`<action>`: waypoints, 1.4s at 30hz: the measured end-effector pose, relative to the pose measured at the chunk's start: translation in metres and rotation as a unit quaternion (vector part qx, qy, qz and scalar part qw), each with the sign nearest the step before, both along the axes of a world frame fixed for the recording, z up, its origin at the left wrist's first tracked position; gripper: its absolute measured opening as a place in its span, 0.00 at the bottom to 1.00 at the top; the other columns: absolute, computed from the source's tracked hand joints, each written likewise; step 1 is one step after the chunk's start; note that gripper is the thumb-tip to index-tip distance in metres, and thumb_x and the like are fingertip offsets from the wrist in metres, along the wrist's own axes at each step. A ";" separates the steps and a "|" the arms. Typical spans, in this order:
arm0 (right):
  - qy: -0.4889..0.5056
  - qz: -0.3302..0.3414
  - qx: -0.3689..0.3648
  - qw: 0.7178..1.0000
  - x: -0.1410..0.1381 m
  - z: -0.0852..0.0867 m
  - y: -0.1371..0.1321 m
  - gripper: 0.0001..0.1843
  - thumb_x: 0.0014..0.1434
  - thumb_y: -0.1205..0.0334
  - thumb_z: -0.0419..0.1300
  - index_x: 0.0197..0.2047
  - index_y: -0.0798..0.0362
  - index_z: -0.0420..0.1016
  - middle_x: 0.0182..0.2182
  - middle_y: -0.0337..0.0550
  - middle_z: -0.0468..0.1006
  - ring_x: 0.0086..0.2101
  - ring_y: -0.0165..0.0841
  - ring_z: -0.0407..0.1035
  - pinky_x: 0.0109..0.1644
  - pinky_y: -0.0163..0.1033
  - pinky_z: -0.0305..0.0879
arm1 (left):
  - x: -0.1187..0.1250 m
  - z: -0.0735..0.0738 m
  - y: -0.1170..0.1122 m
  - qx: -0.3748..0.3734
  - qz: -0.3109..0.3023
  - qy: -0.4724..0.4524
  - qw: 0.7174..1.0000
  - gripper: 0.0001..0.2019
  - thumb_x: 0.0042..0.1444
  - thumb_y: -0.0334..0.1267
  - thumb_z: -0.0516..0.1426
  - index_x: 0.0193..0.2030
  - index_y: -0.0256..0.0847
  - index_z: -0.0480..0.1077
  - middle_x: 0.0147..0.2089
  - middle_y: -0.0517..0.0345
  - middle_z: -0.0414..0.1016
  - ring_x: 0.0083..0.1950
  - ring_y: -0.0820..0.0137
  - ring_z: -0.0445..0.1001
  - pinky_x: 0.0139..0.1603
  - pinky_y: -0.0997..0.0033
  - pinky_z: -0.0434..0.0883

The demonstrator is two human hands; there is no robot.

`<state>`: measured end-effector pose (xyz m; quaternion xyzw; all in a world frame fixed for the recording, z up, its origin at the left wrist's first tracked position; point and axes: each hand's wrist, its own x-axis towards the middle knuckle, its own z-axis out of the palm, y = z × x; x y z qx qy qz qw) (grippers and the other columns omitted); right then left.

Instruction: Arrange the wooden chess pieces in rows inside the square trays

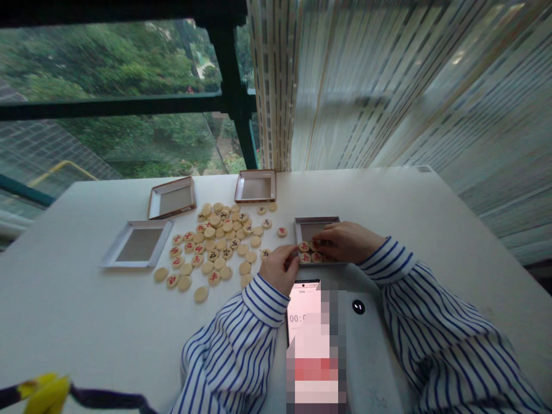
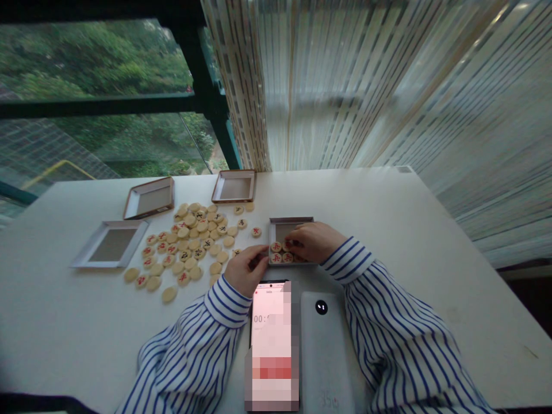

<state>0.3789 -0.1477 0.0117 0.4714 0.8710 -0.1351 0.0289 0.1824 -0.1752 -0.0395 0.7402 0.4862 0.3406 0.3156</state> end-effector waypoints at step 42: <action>0.004 0.009 0.002 1.000 0.001 -0.002 0.000 0.15 0.57 0.59 0.49 0.44 0.47 0.73 0.34 0.43 0.74 0.32 0.31 0.67 0.33 0.33 0.56 | 0.000 -0.001 0.000 -0.006 -0.003 -0.004 1.000 0.13 0.48 0.29 0.53 0.43 0.37 0.70 0.35 0.55 0.75 0.33 0.73 0.72 0.35 0.74 0.71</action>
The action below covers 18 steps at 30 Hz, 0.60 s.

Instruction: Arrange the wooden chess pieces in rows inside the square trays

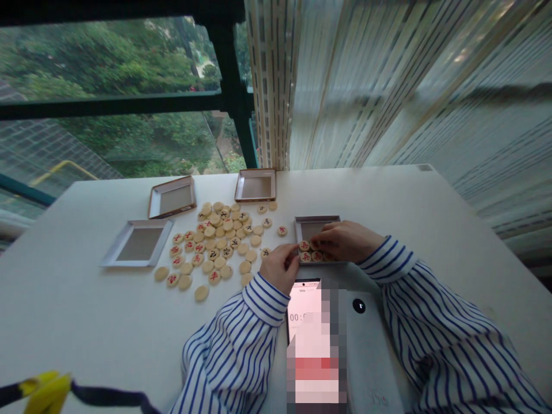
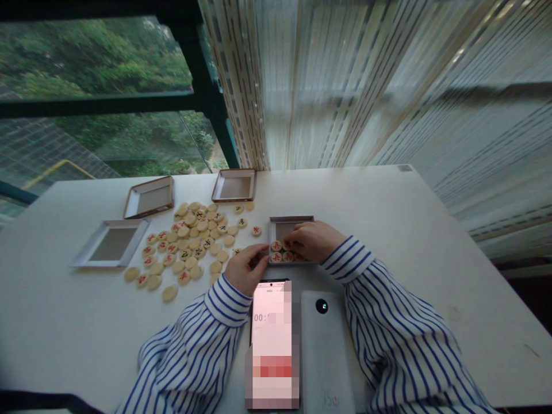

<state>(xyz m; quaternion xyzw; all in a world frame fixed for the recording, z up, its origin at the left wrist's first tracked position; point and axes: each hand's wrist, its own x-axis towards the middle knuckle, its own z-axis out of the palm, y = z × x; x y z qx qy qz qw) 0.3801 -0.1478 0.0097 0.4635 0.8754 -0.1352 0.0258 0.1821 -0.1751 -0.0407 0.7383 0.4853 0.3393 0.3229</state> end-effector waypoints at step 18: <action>-0.006 -0.039 0.060 0.997 0.004 0.009 -0.003 0.16 0.56 0.63 0.50 0.45 0.53 0.72 0.38 0.46 0.76 0.36 0.34 0.70 0.36 0.36 0.62 | 0.000 0.000 -0.001 0.013 0.028 -0.014 0.999 0.13 0.49 0.29 0.54 0.43 0.37 0.70 0.36 0.54 0.75 0.33 0.73 0.73 0.34 0.74 0.72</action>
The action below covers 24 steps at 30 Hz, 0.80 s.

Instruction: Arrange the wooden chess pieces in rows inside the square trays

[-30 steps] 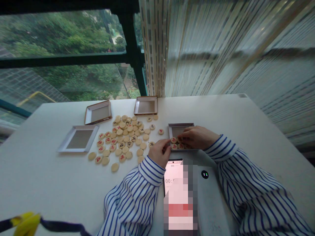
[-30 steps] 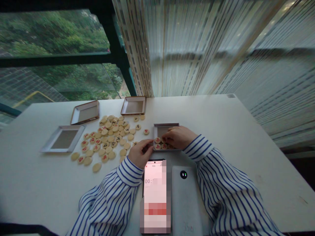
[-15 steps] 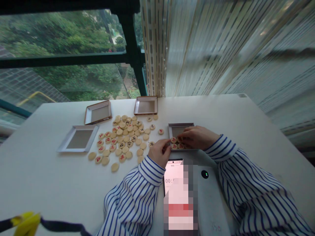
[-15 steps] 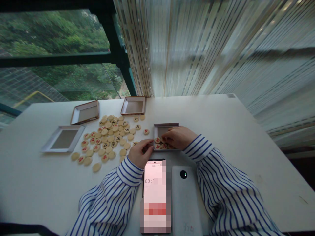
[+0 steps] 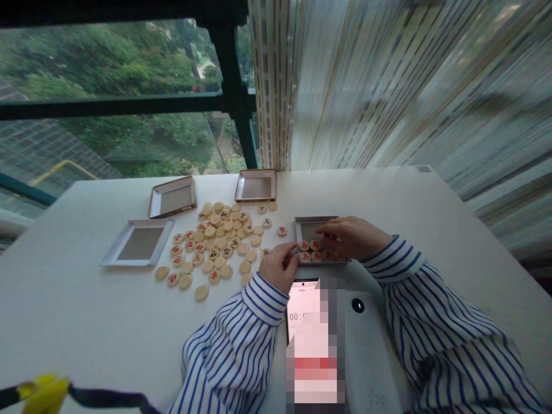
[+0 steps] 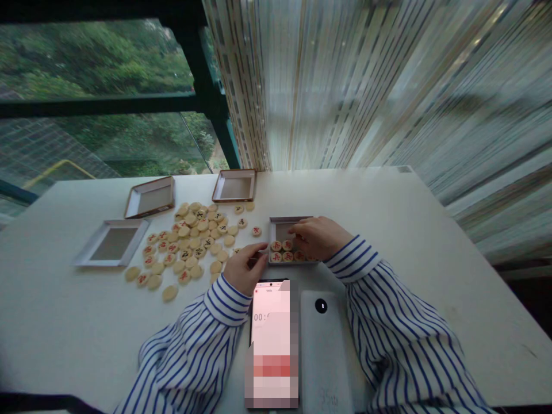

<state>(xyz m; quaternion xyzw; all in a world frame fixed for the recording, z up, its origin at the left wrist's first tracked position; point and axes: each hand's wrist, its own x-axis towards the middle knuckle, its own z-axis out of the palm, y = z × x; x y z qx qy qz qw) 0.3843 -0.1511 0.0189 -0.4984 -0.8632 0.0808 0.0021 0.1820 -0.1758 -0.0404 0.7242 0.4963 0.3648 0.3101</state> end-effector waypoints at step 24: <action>0.017 -0.029 0.070 0.997 -0.004 0.016 -0.017 0.15 0.56 0.64 0.49 0.44 0.53 0.72 0.36 0.45 0.76 0.34 0.32 0.69 0.37 0.35 0.60 | -0.015 0.011 0.002 0.044 0.092 -0.124 0.987 0.07 0.48 0.38 0.56 0.31 0.37 0.71 0.27 0.57 0.73 0.27 0.74 0.71 0.29 0.75 0.70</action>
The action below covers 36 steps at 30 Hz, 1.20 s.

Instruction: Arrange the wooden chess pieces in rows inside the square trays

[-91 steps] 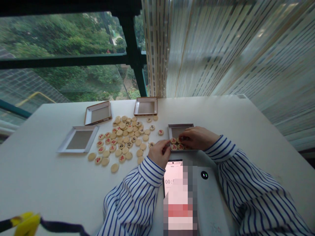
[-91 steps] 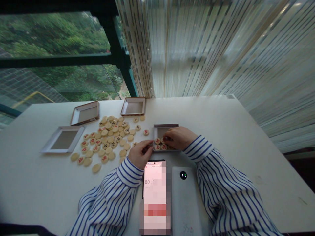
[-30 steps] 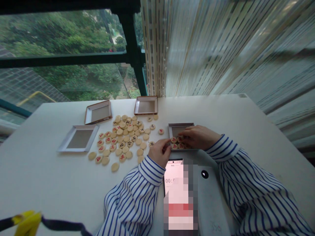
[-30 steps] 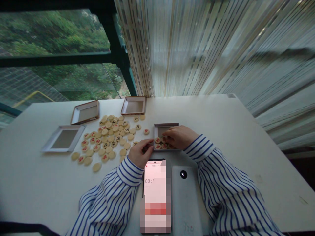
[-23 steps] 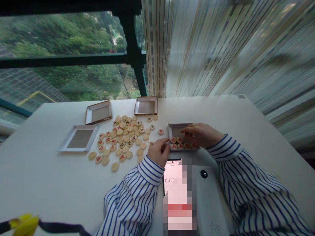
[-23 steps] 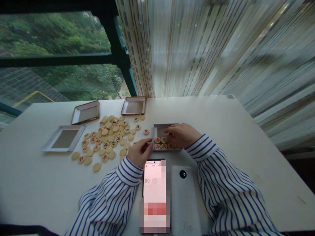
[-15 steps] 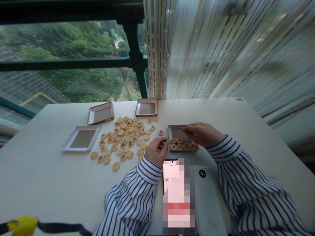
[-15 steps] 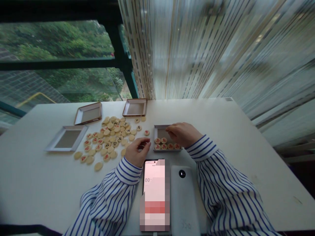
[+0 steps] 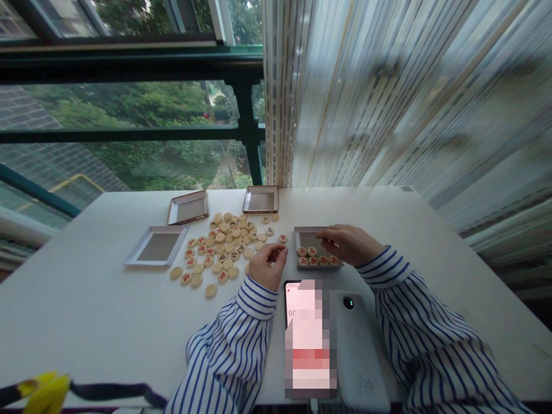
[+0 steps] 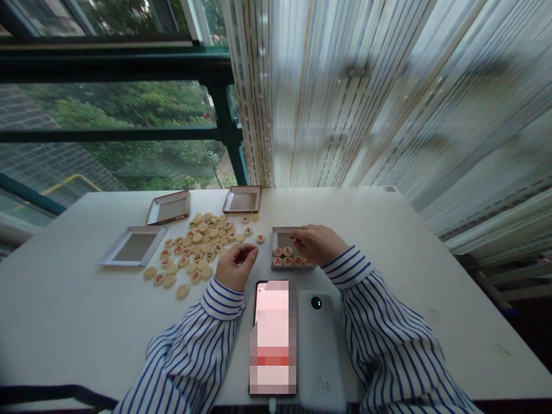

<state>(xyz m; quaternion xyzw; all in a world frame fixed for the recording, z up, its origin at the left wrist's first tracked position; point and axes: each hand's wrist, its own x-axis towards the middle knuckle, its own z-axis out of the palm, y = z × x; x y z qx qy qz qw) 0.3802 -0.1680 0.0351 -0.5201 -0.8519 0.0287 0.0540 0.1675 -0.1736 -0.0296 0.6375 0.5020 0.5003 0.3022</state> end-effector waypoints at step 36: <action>-0.040 0.043 0.030 0.998 -0.031 0.035 -0.009 0.12 0.57 0.63 0.48 0.37 0.53 0.73 0.30 0.43 0.75 0.29 0.30 0.67 0.31 0.33 0.55 | -0.092 0.029 -0.035 0.048 0.027 0.081 0.995 0.07 0.49 0.36 0.56 0.35 0.38 0.71 0.30 0.57 0.74 0.27 0.75 0.71 0.29 0.74 0.71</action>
